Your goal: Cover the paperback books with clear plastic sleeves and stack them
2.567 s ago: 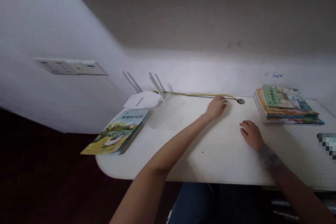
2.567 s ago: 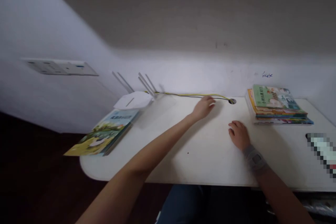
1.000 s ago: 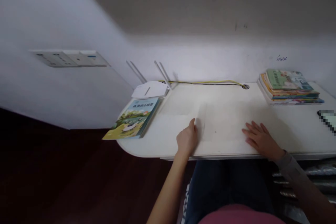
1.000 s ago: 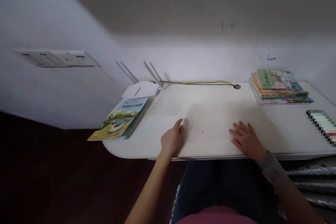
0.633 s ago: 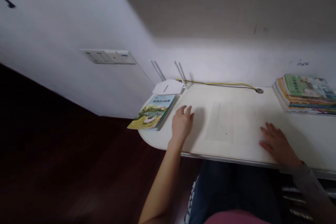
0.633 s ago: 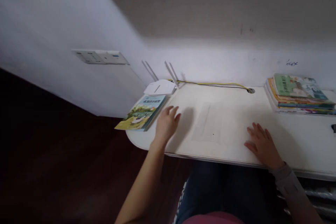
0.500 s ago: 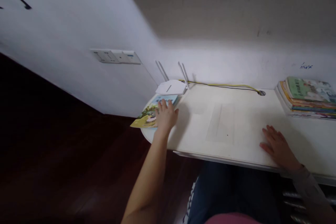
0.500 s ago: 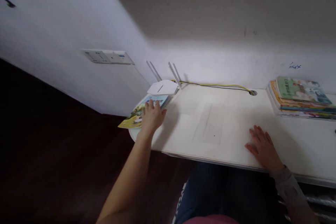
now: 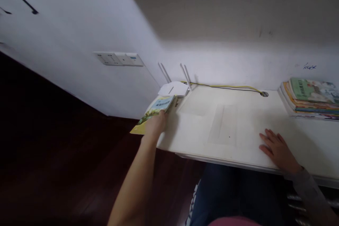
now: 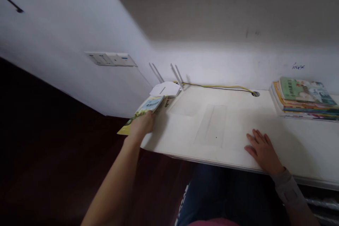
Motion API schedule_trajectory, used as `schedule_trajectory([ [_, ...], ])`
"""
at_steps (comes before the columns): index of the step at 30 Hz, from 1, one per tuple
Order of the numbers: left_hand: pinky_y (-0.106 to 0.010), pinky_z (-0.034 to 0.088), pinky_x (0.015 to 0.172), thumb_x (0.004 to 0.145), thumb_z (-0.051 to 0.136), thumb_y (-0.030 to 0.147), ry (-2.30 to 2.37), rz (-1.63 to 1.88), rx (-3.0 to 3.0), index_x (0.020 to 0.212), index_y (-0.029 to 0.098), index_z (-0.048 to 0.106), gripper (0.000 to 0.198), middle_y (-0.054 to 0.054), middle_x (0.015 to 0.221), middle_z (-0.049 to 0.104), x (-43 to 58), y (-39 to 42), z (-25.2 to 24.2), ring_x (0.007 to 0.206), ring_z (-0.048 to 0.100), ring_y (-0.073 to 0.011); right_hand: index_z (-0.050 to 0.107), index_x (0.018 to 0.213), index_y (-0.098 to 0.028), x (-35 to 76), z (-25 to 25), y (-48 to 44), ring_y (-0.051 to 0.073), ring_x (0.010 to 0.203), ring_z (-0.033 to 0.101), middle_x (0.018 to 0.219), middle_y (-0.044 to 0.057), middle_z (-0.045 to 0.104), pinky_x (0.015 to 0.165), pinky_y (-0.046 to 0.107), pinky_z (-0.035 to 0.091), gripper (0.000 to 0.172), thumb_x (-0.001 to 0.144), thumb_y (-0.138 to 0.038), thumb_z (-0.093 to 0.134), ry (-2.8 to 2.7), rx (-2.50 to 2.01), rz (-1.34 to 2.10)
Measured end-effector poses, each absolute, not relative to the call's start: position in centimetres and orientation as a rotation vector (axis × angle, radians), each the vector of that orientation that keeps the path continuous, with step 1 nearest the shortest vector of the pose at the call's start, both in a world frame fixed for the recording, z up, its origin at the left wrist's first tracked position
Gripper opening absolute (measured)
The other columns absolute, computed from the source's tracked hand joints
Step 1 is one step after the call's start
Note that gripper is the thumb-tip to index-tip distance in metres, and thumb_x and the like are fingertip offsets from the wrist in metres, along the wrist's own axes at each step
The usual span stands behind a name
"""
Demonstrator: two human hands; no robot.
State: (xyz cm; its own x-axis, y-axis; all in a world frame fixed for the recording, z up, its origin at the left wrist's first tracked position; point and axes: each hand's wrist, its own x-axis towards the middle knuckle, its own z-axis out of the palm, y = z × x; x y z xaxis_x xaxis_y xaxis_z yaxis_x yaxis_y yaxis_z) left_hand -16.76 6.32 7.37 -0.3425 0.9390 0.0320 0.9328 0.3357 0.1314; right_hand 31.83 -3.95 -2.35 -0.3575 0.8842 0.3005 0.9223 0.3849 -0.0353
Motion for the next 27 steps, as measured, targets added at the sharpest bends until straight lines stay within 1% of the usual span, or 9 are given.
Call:
schedule_trajectory([
  [3, -0.04, 0.045, 0.074, 0.087, 0.033, 0.045, 2.558, 0.081, 1.767, 0.101, 0.011, 0.061, 0.046, -0.02, 0.095, 0.068, -17.8, 6.5, 9.2, 0.086, 0.064, -0.0327, 0.052, 0.128, -0.018, 31.6, -2.0, -4.1, 0.029, 0.129, 0.04, 0.138, 0.017, 0.046, 0.101, 0.05, 0.032, 0.049, 0.092, -0.047, 0.037, -2.364, -1.601, -0.184],
  [8, -0.04, 0.044, 0.073, 0.093, 0.022, 0.032, 2.81, 0.104, 1.651, 0.104, 0.016, 0.055, 0.038, -0.011, 0.095, 0.067, -17.4, 5.1, 13.2, 0.09, 0.06, -0.0303, 0.052, 0.128, -0.018, 31.3, -1.7, -4.1, 0.029, 0.129, 0.039, 0.139, 0.017, 0.045, 0.102, 0.049, 0.031, 0.046, 0.093, -0.044, 0.038, -2.367, -1.621, -0.157],
  [11, -0.033, 0.043, 0.075, 0.093, 0.029, 0.038, 2.779, 0.689, 1.647, 0.103, 0.022, 0.054, 0.031, 0.0, 0.094, 0.066, -15.2, 3.9, 15.4, 0.09, 0.057, -0.0218, 0.052, 0.128, -0.018, 31.1, -1.6, -4.2, 0.029, 0.129, 0.039, 0.139, 0.017, 0.045, 0.103, 0.049, 0.03, 0.045, 0.093, -0.043, 0.038, -2.355, -1.627, -0.169],
  [13, -0.026, 0.042, 0.072, 0.089, 0.039, 0.041, 2.398, 1.243, 1.561, 0.104, 0.025, 0.054, 0.027, 0.004, 0.089, 0.064, -12.6, 3.6, 15.6, 0.084, 0.055, -0.0158, 0.053, 0.127, -0.018, 31.1, -1.6, -4.2, 0.029, 0.129, 0.038, 0.138, 0.016, 0.045, 0.102, 0.049, 0.03, 0.045, 0.093, -0.042, 0.038, -2.347, -1.622, -0.18],
  [15, -0.023, 0.043, 0.065, 0.082, 0.05, 0.047, 1.786, 1.558, 1.342, 0.104, 0.021, 0.056, 0.035, 0.003, 0.082, 0.064, -8.9, 3.7, 14.7, 0.074, 0.055, -0.013, 0.052, 0.128, -0.018, 31.0, -1.5, -4.2, 0.028, 0.129, 0.039, 0.138, 0.016, 0.046, 0.102, 0.048, 0.03, 0.044, 0.093, -0.042, 0.037, -2.35, -1.617, -0.194],
  [17, -0.024, 0.044, 0.061, 0.068, 0.063, 0.051, 1.283, 1.481, 1.147, 0.094, 0.016, 0.06, 0.044, 0.0, 0.075, 0.064, -4.5, 3.8, 12.8, 0.068, 0.057, -0.014, 0.052, 0.128, -0.018, 31.0, -1.5, -4.1, 0.028, 0.129, 0.038, 0.138, 0.016, 0.046, 0.102, 0.048, 0.03, 0.044, 0.093, -0.041, 0.037, -2.364, -1.616, -0.207],
  [19, -0.024, 0.044, 0.059, 0.064, 0.068, 0.05, 1.004, 1.291, 0.996, 0.094, 0.014, 0.06, 0.048, -0.001, 0.072, 0.064, -0.1, 3.7, 10.4, 0.064, 0.058, -0.0147, 0.053, 0.127, -0.018, 31.0, -1.5, -4.1, 0.029, 0.129, 0.038, 0.138, 0.016, 0.046, 0.101, 0.048, 0.03, 0.043, 0.093, -0.041, 0.038, -2.377, -1.623, -0.218],
  [23, -0.021, 0.041, 0.052, 0.065, 0.07, 0.046, 0.914, 1.146, 0.832, 0.093, 0.013, 0.06, 0.045, 0.0, 0.066, 0.063, 5.8, 3.0, 5.9, 0.054, 0.055, -0.0109, 0.052, 0.127, -0.017, 31.2, -1.5, -4.0, 0.029, 0.129, 0.039, 0.137, 0.017, 0.046, 0.101, 0.048, 0.031, 0.041, 0.093, -0.035, 0.039, -2.406, -1.626, -0.241],
  [27, -0.021, 0.04, 0.051, 0.065, 0.068, 0.049, 1.005, 1.143, 0.892, 0.09, 0.013, 0.059, 0.045, 0.001, 0.064, 0.061, 6.4, 3.4, 3.5, 0.052, 0.051, -0.0095, 0.053, 0.126, -0.016, 31.2, -1.6, -4.0, 0.029, 0.129, 0.039, 0.139, 0.017, 0.045, 0.102, 0.049, 0.03, 0.04, 0.092, -0.034, 0.04, -2.401, -1.613, -0.241],
])
